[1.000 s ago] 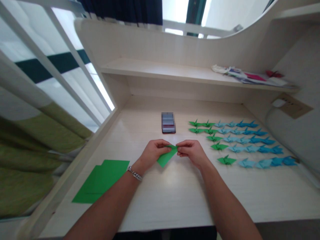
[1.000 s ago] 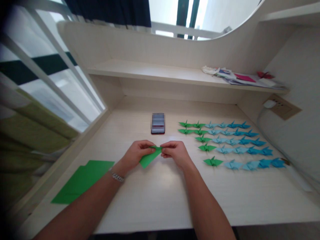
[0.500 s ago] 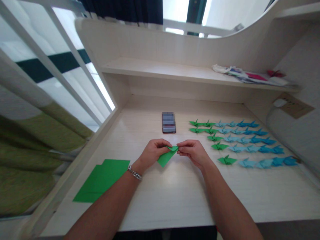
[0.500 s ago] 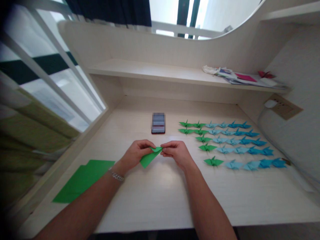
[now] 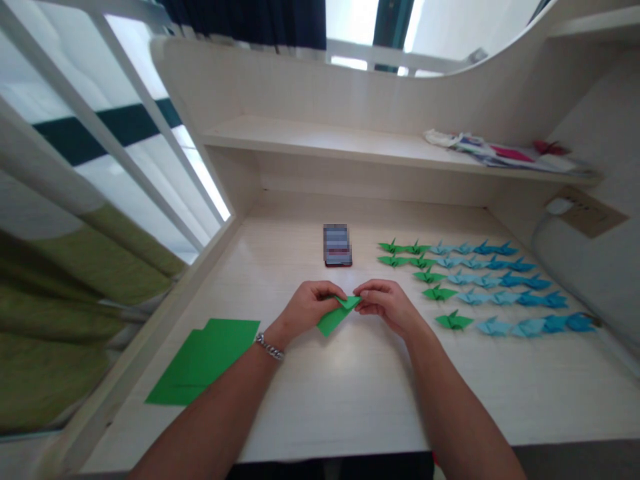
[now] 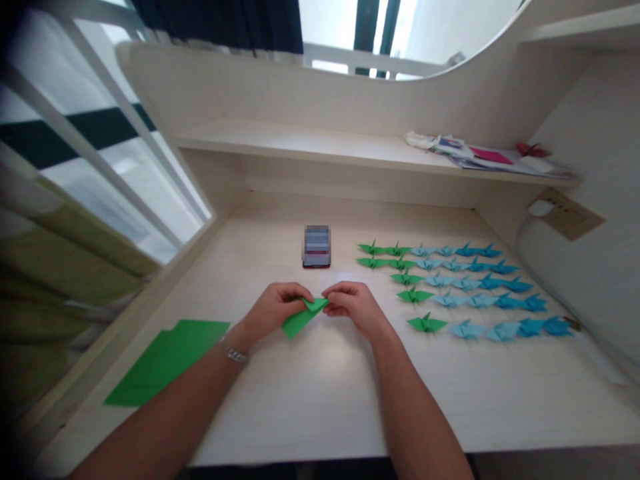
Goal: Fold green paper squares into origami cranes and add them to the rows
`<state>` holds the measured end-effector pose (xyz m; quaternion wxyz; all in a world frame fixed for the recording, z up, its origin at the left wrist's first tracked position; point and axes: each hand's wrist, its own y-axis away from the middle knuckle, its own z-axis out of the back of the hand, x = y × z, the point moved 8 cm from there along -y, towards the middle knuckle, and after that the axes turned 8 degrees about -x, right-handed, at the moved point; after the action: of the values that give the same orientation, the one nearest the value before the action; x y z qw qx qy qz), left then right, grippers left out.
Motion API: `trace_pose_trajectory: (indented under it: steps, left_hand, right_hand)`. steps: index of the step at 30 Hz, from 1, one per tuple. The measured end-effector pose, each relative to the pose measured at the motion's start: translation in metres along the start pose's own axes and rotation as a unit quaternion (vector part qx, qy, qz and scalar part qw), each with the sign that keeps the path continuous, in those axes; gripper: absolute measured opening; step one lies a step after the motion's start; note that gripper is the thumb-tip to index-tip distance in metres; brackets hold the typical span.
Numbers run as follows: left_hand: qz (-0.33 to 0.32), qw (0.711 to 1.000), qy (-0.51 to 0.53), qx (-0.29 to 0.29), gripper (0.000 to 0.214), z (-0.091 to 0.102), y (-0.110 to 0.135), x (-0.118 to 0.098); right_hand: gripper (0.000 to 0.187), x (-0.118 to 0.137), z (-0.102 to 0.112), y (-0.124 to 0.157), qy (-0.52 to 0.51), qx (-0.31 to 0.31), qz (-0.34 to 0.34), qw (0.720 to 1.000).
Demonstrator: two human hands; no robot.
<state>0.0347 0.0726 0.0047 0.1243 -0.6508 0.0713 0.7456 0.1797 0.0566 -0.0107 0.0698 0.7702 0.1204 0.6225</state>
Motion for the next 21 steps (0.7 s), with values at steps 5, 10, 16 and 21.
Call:
trace_pose_trajectory:
  steps: [5, 10, 16, 21]
  left_hand:
    - [-0.008, 1.0, -0.014, 0.009, 0.014, -0.003, -0.001, 0.005]
    - [0.017, 1.0, 0.011, 0.006, 0.016, -0.004, -0.003, 0.01]
    - [0.048, 0.998, 0.041, 0.02, 0.017, -0.004, -0.002, 0.01]
    - [0.064, 0.995, 0.066, 0.025, 0.021, -0.001, -0.004, 0.016]
  right_hand:
    - [0.032, -0.01, -0.006, -0.005, 0.077, 0.0, 0.01, 0.997]
    - [0.031, -0.011, -0.004, -0.007, 0.088, -0.003, 0.019, 0.996]
    - [0.03, -0.01, 0.0, -0.008, 0.088, -0.014, 0.026, 0.996]
    - [0.031, -0.01, 0.003, -0.008, 0.097, -0.031, 0.021, 0.995]
